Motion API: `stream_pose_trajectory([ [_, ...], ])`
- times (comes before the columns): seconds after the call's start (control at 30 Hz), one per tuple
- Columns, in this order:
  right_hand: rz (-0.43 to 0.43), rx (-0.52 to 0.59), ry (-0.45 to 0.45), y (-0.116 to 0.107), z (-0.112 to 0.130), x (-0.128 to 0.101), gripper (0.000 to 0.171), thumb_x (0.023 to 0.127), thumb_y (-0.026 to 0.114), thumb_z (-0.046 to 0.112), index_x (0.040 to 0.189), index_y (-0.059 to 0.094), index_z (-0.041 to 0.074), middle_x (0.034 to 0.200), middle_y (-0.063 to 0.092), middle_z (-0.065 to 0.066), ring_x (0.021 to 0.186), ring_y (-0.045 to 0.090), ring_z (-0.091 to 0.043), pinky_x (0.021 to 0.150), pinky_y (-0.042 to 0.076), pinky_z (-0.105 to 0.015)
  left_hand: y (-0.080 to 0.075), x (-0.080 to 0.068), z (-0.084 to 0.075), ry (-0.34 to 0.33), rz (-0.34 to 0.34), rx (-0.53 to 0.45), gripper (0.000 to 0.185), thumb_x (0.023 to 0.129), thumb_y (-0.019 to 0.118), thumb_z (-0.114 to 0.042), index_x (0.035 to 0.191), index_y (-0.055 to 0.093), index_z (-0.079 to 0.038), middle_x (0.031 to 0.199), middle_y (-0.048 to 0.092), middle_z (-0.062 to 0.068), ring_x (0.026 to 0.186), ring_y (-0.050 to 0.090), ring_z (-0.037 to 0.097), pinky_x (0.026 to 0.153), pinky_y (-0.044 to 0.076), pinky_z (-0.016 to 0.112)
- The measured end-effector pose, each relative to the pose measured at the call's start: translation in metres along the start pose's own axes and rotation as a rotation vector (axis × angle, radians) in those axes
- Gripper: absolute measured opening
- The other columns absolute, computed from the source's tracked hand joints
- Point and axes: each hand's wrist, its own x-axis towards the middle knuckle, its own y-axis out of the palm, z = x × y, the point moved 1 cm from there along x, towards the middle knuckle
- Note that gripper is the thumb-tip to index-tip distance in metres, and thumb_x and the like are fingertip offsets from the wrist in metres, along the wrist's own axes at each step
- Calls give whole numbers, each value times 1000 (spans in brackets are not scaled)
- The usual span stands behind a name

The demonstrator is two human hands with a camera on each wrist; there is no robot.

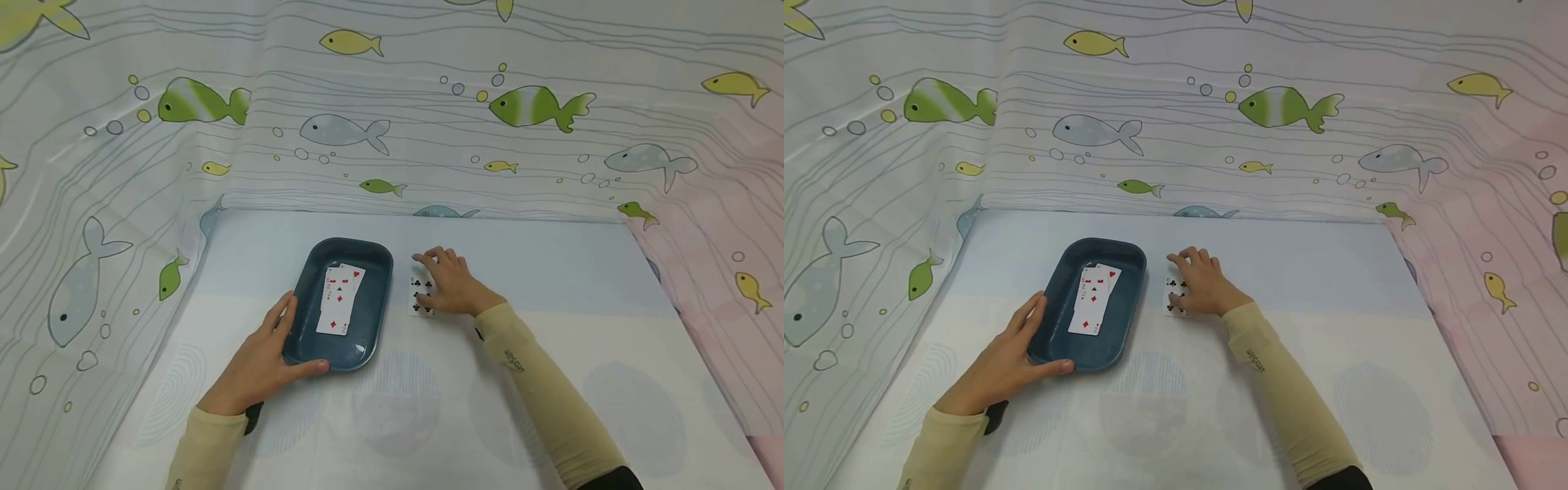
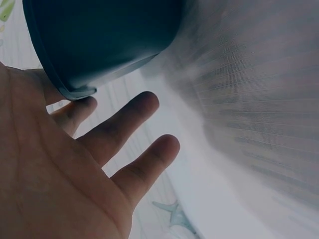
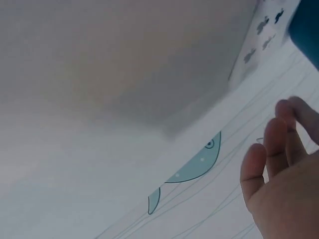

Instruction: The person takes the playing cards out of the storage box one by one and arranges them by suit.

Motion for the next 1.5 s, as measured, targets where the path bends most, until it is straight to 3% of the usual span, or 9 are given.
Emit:
stream_pose_trajectory([
  [0.27,-222,39,-46,-10,10,10,74,88,71,42,150,46,9,130,54,-9,110,46,-26,94,41,-45,-1,0,0,-7,5,0,130,74,74,-75,164,6,-10,170,6,8,140,39,46,105,40,65],
  [0.57,-281,93,-86,-11,37,19,75,90,71,48,150,46,11,139,52,-8,119,46,-25,100,42,-43,-1,0,0,-5,6,6,131,74,75,-75,164,6,-9,170,6,9,141,38,46,105,39,65],
  [0.87,-263,26,-80,-1,59,28,83,86,73,57,151,45,13,143,50,-8,123,45,-26,106,39,-45,-1,0,-1,-12,19,15,131,73,74,-76,164,7,-8,169,7,10,140,38,46,105,39,65],
  [1.17,-238,-19,-124,3,85,37,89,83,73,61,153,42,15,141,48,-7,118,43,-24,102,38,-43,0,1,1,-3,11,20,131,73,74,-76,163,8,-7,169,7,11,140,39,47,105,39,66],
  [1.5,-134,-87,-164,25,104,48,95,82,74,65,155,39,15,143,47,-6,126,42,-24,106,37,-43,-2,1,-2,-1,9,41,130,74,73,-77,163,10,-6,169,9,11,138,41,47,104,40,66],
])
